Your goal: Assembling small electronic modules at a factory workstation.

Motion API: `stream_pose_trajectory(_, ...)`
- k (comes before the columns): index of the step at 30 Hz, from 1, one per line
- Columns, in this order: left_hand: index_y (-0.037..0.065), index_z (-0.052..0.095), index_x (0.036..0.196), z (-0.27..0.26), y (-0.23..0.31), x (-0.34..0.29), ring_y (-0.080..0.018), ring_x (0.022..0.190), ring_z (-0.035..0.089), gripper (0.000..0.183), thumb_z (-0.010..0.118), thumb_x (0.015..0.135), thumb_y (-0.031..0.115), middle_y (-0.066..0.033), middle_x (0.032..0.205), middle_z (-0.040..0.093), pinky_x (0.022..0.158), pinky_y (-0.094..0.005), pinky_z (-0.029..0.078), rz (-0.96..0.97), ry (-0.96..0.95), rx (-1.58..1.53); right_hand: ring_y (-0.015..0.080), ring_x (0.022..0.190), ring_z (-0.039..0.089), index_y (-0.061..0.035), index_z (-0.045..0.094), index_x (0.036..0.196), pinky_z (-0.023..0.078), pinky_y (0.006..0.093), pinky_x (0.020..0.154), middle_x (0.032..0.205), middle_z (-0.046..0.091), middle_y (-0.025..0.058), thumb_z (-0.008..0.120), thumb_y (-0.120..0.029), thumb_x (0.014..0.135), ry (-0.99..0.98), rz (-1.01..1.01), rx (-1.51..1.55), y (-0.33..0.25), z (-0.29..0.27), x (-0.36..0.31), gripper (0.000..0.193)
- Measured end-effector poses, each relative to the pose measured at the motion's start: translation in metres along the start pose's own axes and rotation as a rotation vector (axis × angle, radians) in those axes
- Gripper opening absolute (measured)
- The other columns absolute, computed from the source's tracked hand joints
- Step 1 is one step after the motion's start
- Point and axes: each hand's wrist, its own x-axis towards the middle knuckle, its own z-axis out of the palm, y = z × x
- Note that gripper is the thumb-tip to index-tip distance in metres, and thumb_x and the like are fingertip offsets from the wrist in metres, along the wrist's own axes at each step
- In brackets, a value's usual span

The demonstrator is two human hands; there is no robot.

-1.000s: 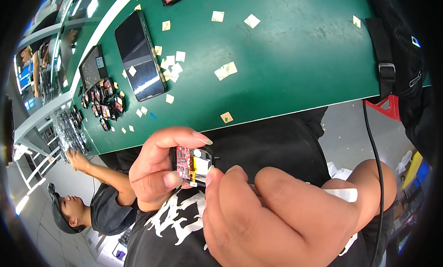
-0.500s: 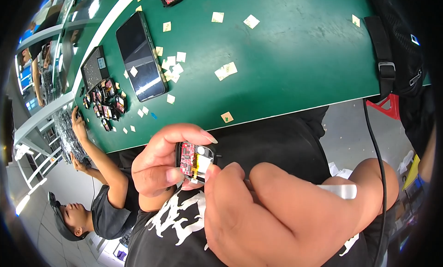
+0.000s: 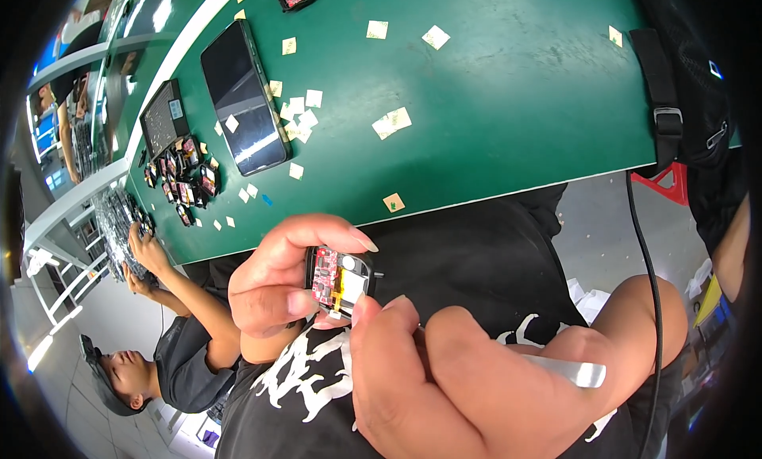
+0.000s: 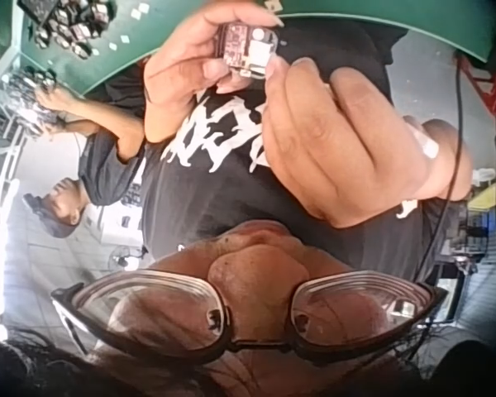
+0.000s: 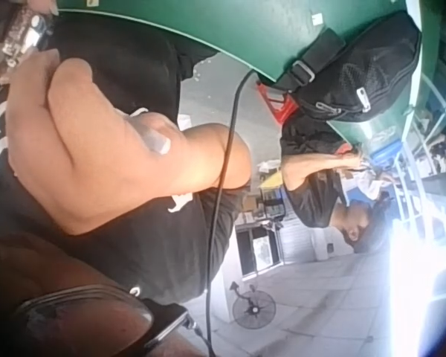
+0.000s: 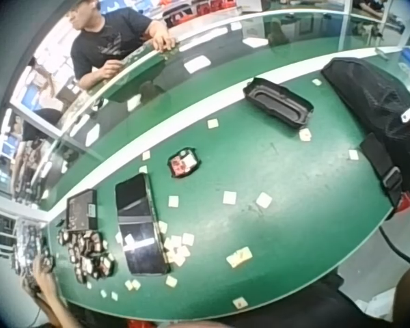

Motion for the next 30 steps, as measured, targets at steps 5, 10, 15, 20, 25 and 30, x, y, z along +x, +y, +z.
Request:
stream_pose_trajectory(5,-0.020,0.037,0.140,-0.004,0.001,0.001,-0.0149,0.070,0.057,0.065,0.058,0.085,0.007,-0.0274,0.122,0.053,0.057,-0.0268,0.046,-0.065,-0.036,-0.047,0.0223,0.067,0.061,0.0021,0.063,0.070,0.036,0.0290,0.047,0.074,0.069,0.0138,0.068,-0.011,0.059,0.081,-0.031,0.063,0.002,0.009,0.000,0.018)
stream_pose_trajectory(10,-0.020,0.034,0.142,-0.004,0.005,0.004,-0.0158,0.069,0.057,0.070,0.055,0.081,0.007,-0.0273,0.119,0.055,0.058,-0.0281,0.047,-0.061,-0.061,-0.007,0.0227,0.067,0.061,0.0022,0.063,0.069,0.034,0.0292,0.047,0.074,0.069,0.0138,0.067,-0.012,0.059,0.062,-0.052,0.086,0.014,0.002,0.015,0.018)
stream_pose_trajectory(15,-0.020,0.035,0.142,0.003,0.014,0.005,-0.0171,0.072,0.059,0.076,0.054,0.073,0.008,-0.0281,0.123,0.055,0.059,-0.0288,0.049,-0.089,-0.027,0.006,0.0211,0.064,0.059,0.0012,0.066,0.071,0.033,0.0289,0.048,0.077,0.069,0.0113,0.067,-0.012,0.060,0.100,0.029,0.050,0.008,0.009,0.009,0.017)
stream_pose_trajectory(20,-0.019,0.039,0.140,-0.036,-0.025,-0.016,-0.0202,0.088,0.064,0.074,0.056,0.074,0.009,-0.0303,0.131,0.055,0.073,-0.0291,0.053,0.189,-0.205,-0.035,0.0240,0.072,0.063,-0.0031,0.070,0.089,0.045,0.0303,0.057,0.090,0.070,0.0114,0.066,-0.014,0.072,-0.059,-0.175,-0.056,0.033,-0.021,0.015,0.020)
stream_pose_trajectory(25,-0.015,0.043,0.140,-0.016,0.003,-0.002,-0.0266,0.123,0.060,0.064,0.057,0.082,0.008,-0.0293,0.142,0.053,0.104,-0.0340,0.046,0.267,-0.267,0.440,0.0196,0.068,0.061,-0.0049,0.078,0.085,0.045,0.0221,0.057,0.079,0.070,0.0065,0.062,-0.015,0.078,0.080,0.013,0.062,0.004,-0.002,0.005,0.020)
stream_pose_trajectory(30,-0.014,0.044,0.143,-0.019,0.006,0.000,-0.0300,0.131,0.053,0.061,0.056,0.087,0.009,-0.0264,0.146,0.050,0.109,-0.0366,0.041,0.278,-0.312,0.410,0.0165,0.062,0.058,0.0003,0.066,0.075,0.040,0.0255,0.051,0.082,0.071,0.0095,0.065,-0.011,0.065,0.083,0.005,-0.027,0.000,-0.001,0.005,0.015)
